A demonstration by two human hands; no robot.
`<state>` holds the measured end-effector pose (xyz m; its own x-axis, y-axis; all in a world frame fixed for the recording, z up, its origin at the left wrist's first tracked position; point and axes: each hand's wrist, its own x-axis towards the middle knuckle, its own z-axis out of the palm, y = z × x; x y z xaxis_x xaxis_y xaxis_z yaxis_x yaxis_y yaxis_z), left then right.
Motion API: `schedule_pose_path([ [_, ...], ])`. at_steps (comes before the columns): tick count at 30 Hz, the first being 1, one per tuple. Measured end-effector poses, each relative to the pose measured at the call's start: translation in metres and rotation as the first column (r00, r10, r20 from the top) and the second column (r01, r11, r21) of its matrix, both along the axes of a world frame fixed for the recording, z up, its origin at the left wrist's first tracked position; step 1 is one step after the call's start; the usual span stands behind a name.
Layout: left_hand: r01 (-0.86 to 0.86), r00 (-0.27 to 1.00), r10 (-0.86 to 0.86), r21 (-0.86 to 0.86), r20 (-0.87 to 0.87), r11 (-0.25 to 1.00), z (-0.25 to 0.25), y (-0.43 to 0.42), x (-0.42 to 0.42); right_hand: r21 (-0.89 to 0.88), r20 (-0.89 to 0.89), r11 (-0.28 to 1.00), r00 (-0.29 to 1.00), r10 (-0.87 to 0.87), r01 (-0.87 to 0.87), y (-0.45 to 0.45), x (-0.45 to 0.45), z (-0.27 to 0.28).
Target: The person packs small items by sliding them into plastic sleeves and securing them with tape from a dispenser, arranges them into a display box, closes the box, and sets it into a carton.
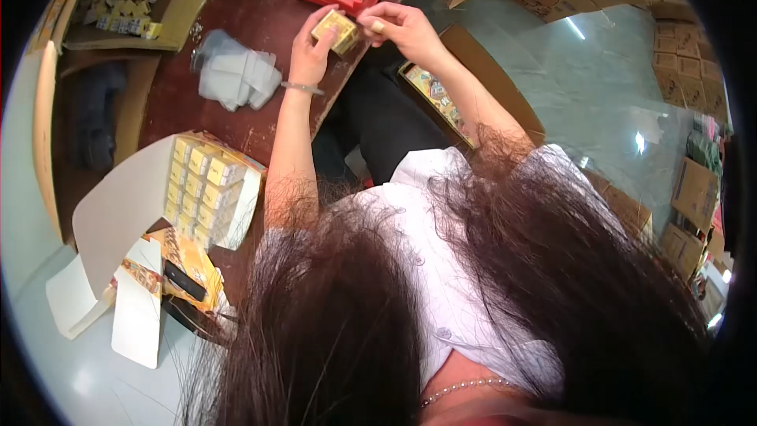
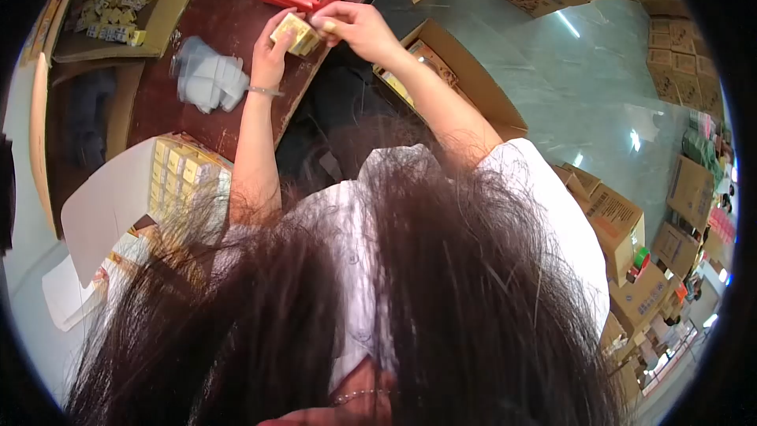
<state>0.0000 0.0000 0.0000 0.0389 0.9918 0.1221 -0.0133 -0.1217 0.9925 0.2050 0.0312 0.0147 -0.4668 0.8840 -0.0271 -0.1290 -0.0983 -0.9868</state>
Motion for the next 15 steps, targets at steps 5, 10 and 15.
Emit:
schedule_pose_path([
  [5,0.008,0.962,0.027,-0.128,0.272,0.992,0.000,-0.002,-0.003,0.200,0.177,0.964,0.961,-0.213,0.177,-0.021,-0.033,-0.002],
  [10,-0.242,0.943,0.262,-0.118,0.206,0.963,-0.006,-0.007,0.007,0.529,0.456,0.845,0.812,-0.363,0.081,-0.044,-0.028,-0.007],
  [15,0.252,0.453,0.412,-0.557,0.791,0.791,0.001,-0.097,-0.002,0.899,0.405,0.266,0.893,-0.196,-0.349,-0.075,-0.024,0.001],
])
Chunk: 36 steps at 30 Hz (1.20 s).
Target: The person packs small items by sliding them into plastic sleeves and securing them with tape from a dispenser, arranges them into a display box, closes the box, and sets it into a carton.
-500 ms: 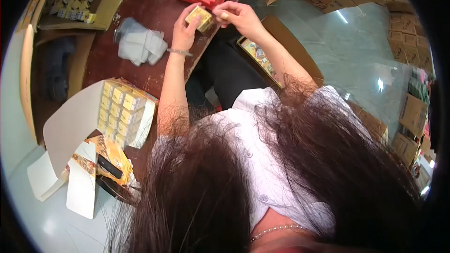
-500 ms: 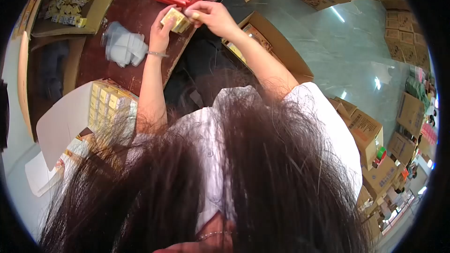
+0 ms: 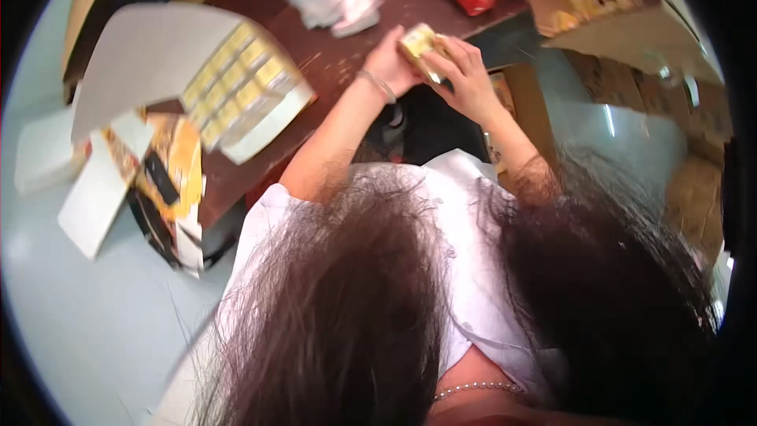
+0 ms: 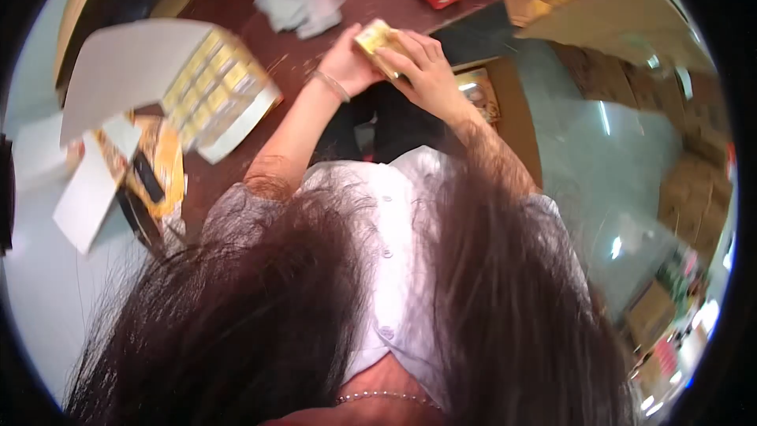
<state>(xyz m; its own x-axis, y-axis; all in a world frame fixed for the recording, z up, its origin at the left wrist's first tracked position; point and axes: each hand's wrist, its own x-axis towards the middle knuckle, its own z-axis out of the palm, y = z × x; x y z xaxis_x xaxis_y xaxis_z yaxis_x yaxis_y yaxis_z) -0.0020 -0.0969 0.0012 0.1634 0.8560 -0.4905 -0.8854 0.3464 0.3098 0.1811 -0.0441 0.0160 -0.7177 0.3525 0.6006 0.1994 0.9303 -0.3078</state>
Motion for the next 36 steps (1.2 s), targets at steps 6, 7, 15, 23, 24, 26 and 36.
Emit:
schedule_pose_path([
  [6,-0.205,0.393,0.292,0.227,-0.872,0.952,0.040,-0.161,-0.034,-0.858,-0.182,0.433,0.952,0.245,-0.276,-0.023,-0.066,0.061],
  [7,-0.322,-0.133,0.207,0.240,-0.969,0.916,0.065,-0.189,-0.043,-0.846,-0.175,0.422,0.917,0.359,-0.327,-0.026,-0.088,0.065],
  [15,-0.703,0.301,0.695,0.341,-0.653,0.625,0.015,-0.271,-0.151,-0.458,0.006,0.706,0.792,0.611,-0.540,-0.167,-0.232,0.023],
  [23,-0.683,0.383,0.720,0.348,-0.578,0.642,0.009,-0.279,-0.144,-0.456,0.129,0.820,0.886,0.445,-0.346,-0.197,-0.232,0.004],
  [24,-0.697,0.373,0.756,0.375,-0.537,0.611,0.010,-0.279,-0.143,-0.508,0.259,0.800,0.828,0.497,-0.320,-0.197,-0.239,0.006],
  [26,-0.647,0.300,0.651,0.353,-0.697,0.676,0.008,-0.283,-0.139,-0.531,0.231,0.784,0.836,0.498,-0.320,-0.194,-0.247,-0.002],
  [36,-0.535,-0.459,0.355,0.573,-0.814,0.621,0.031,-0.259,-0.116,-0.157,-0.017,0.883,0.893,-0.450,0.443,0.022,-0.244,0.027],
])
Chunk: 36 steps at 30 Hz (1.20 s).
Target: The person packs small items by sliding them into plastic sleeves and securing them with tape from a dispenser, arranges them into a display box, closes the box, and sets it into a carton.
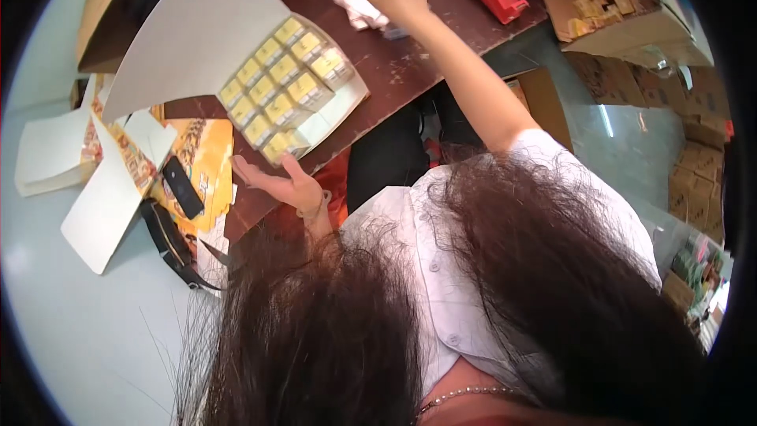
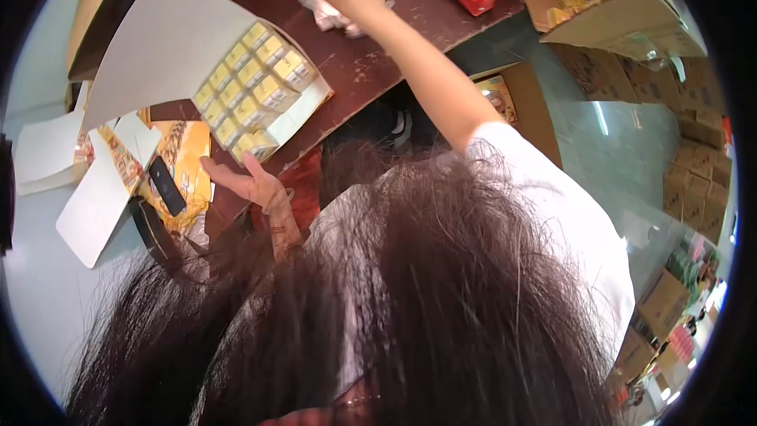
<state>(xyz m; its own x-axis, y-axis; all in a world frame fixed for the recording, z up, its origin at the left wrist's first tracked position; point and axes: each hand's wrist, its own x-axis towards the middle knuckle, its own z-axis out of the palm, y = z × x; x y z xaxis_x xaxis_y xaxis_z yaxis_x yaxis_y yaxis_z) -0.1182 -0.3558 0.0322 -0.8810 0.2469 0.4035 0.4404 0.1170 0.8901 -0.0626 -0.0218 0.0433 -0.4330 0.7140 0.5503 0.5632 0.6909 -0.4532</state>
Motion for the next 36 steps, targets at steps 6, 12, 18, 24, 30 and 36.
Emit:
schedule_pose_path([
  [6,0.517,0.855,-0.517,-0.016,-0.045,0.856,0.050,0.089,0.047,-0.419,0.113,0.908,0.991,0.076,-0.022,0.070,0.021,-0.028],
  [12,0.664,0.741,-0.659,0.001,0.133,0.747,0.027,0.159,0.072,-0.567,0.270,0.815,0.961,0.051,0.116,0.064,0.023,-0.030],
  [18,0.705,0.671,-0.690,0.054,0.273,0.707,0.021,0.164,0.073,-0.691,-0.004,0.719,0.996,0.091,-0.069,0.088,0.044,-0.036],
  [24,0.447,-0.026,-0.878,0.791,0.478,0.417,0.028,0.171,0.044,-0.781,-0.277,0.377,0.817,0.506,-0.498,-0.034,0.120,0.013],
  [30,0.627,-0.461,-0.758,0.774,0.462,0.091,0.022,0.161,0.060,0.134,0.102,0.804,0.815,0.570,-0.579,-0.029,0.167,0.043],
  [36,0.420,-0.542,-0.724,0.884,0.427,0.207,-0.007,0.143,0.087,-0.669,-0.527,0.053,0.523,0.671,-0.742,-0.013,0.193,0.024],
])
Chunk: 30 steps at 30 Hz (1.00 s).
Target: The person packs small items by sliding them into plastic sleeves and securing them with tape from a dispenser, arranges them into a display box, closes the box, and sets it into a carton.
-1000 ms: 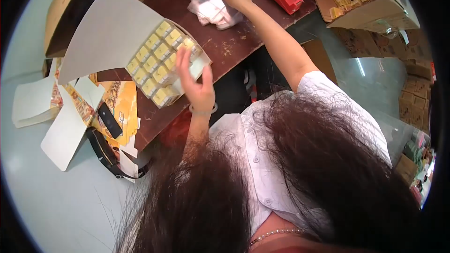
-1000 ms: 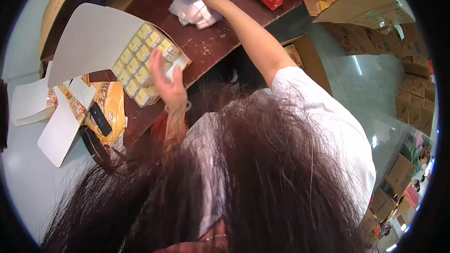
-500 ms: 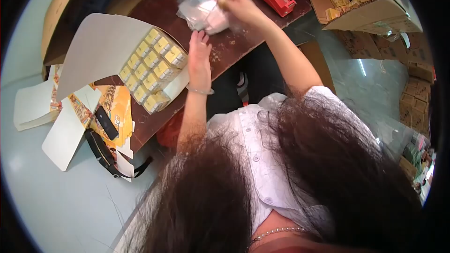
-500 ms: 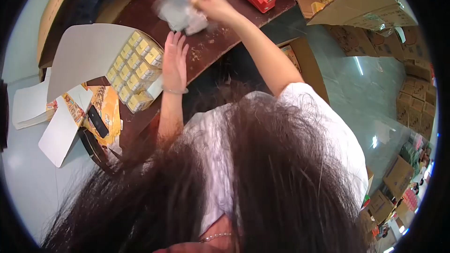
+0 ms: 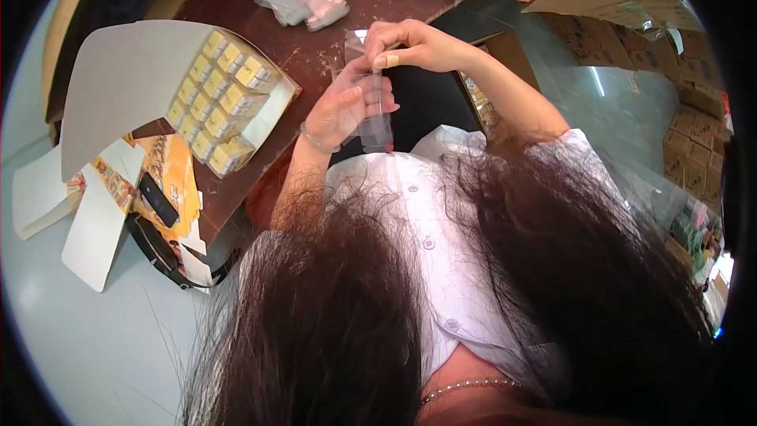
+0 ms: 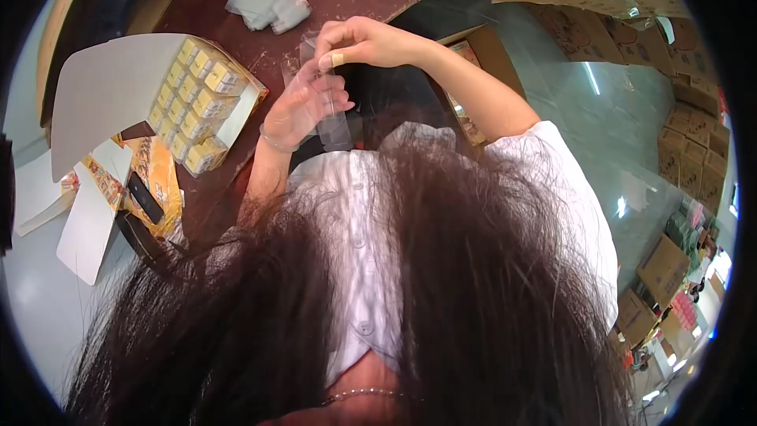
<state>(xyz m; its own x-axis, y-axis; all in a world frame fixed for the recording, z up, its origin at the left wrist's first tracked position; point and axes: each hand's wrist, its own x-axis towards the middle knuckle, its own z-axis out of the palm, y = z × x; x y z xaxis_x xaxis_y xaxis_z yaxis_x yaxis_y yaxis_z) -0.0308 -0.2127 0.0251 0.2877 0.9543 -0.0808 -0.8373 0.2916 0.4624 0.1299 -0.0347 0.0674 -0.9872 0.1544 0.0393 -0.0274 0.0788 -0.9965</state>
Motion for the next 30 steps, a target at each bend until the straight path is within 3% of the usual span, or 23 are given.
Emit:
schedule_pose_path([
  [1,-0.034,0.997,0.031,-0.043,-0.067,0.998,-0.004,-0.006,0.005,0.037,-0.050,0.996,0.995,-0.082,0.084,-0.008,0.001,-0.003],
  [2,-0.075,0.988,0.063,-0.081,-0.138,0.994,-0.007,-0.010,0.008,0.334,-0.209,0.891,0.946,-0.249,0.308,-0.020,0.005,-0.006],
  [4,-0.134,0.975,0.108,-0.125,-0.194,0.983,-0.008,-0.023,0.018,0.540,-0.291,0.706,0.889,-0.353,0.458,-0.049,0.017,0.004],
  [5,-0.177,0.961,0.150,-0.098,-0.231,0.979,-0.010,-0.032,0.028,0.469,-0.167,0.785,0.913,-0.371,0.405,-0.071,0.023,0.008],
  [6,-0.215,0.945,0.189,-0.072,-0.265,0.974,-0.008,-0.041,0.035,0.341,-0.124,0.888,0.951,-0.284,0.309,-0.084,0.025,0.006],
  [8,-0.150,0.969,0.128,-0.094,-0.209,0.984,-0.004,-0.058,0.048,-0.048,0.232,0.975,0.952,-0.200,0.216,-0.100,0.038,0.011],
  [10,-0.324,0.935,0.233,-0.376,-0.267,0.868,0.001,-0.065,0.059,0.046,0.155,0.978,0.966,-0.206,0.202,-0.106,0.039,0.002],
  [11,-0.314,0.949,0.296,-0.360,-0.105,0.879,-0.003,-0.067,0.061,0.146,0.070,0.970,0.976,-0.205,0.194,-0.110,0.040,-0.004],
  [12,-0.315,0.949,0.299,-0.366,-0.102,0.875,-0.003,-0.070,0.063,0.141,0.076,0.972,0.977,-0.201,0.189,-0.115,0.041,-0.011],
  [14,-0.305,0.931,0.194,-0.366,-0.308,0.879,-0.003,-0.073,0.064,0.068,-0.004,0.965,0.967,-0.255,0.255,-0.121,0.040,-0.022],
  [15,-0.276,0.947,0.171,-0.418,-0.270,0.865,-0.005,-0.077,0.061,0.000,0.214,0.976,0.953,-0.214,0.219,-0.114,0.044,-0.019],
  [16,-0.283,0.946,0.178,-0.420,-0.271,0.862,-0.008,-0.081,0.061,-0.344,0.209,0.884,0.944,-0.257,0.317,-0.111,0.047,-0.018],
  [18,-0.310,0.930,0.192,-0.390,-0.312,0.867,-0.011,-0.089,0.065,-0.056,0.101,0.859,0.859,-0.502,0.509,-0.099,0.027,-0.026],
  [19,-0.296,0.914,0.141,-0.387,-0.381,0.873,-0.013,-0.088,0.067,0.146,0.006,0.872,0.881,-0.473,0.467,-0.099,0.015,-0.034],
  [20,-0.296,0.916,0.141,-0.396,-0.375,0.869,-0.016,-0.090,0.069,0.087,0.171,0.946,0.931,-0.322,0.311,-0.105,0.010,-0.031],
  [22,-0.324,0.942,0.190,-0.599,-0.278,0.732,-0.016,-0.091,0.064,0.065,0.356,0.986,0.919,-0.168,0.155,-0.125,0.012,-0.013],
  [23,-0.356,0.925,0.227,-0.483,-0.304,0.800,-0.037,-0.107,0.061,0.407,-0.082,0.877,0.966,-0.244,0.256,-0.138,0.015,-0.042],
  [24,-0.361,0.923,0.232,-0.483,-0.306,0.798,-0.037,-0.112,0.060,0.408,-0.091,0.870,0.960,-0.264,0.277,-0.148,0.016,-0.037],
  [26,-0.214,0.936,0.330,-0.549,0.121,0.808,-0.031,-0.122,0.067,0.389,-0.014,0.865,0.941,-0.338,0.317,-0.148,0.021,-0.049],
  [27,-0.177,0.976,0.214,-0.407,0.045,0.896,-0.039,-0.125,0.068,0.388,-0.013,0.867,0.943,-0.333,0.312,-0.143,0.022,-0.052],
  [28,-0.181,0.975,0.218,-0.409,0.045,0.895,-0.039,-0.124,0.067,0.326,0.053,0.895,0.940,-0.338,0.303,-0.139,0.022,-0.050],
  [29,-0.252,0.941,0.165,-0.287,-0.295,0.924,-0.040,-0.121,0.065,0.262,0.119,0.917,0.933,-0.340,0.301,-0.136,0.022,-0.049],
  [30,-0.267,0.787,0.127,-0.147,-0.603,0.952,-0.040,-0.117,0.062,0.261,0.117,0.915,0.931,-0.346,0.307,-0.135,0.021,-0.047],
])
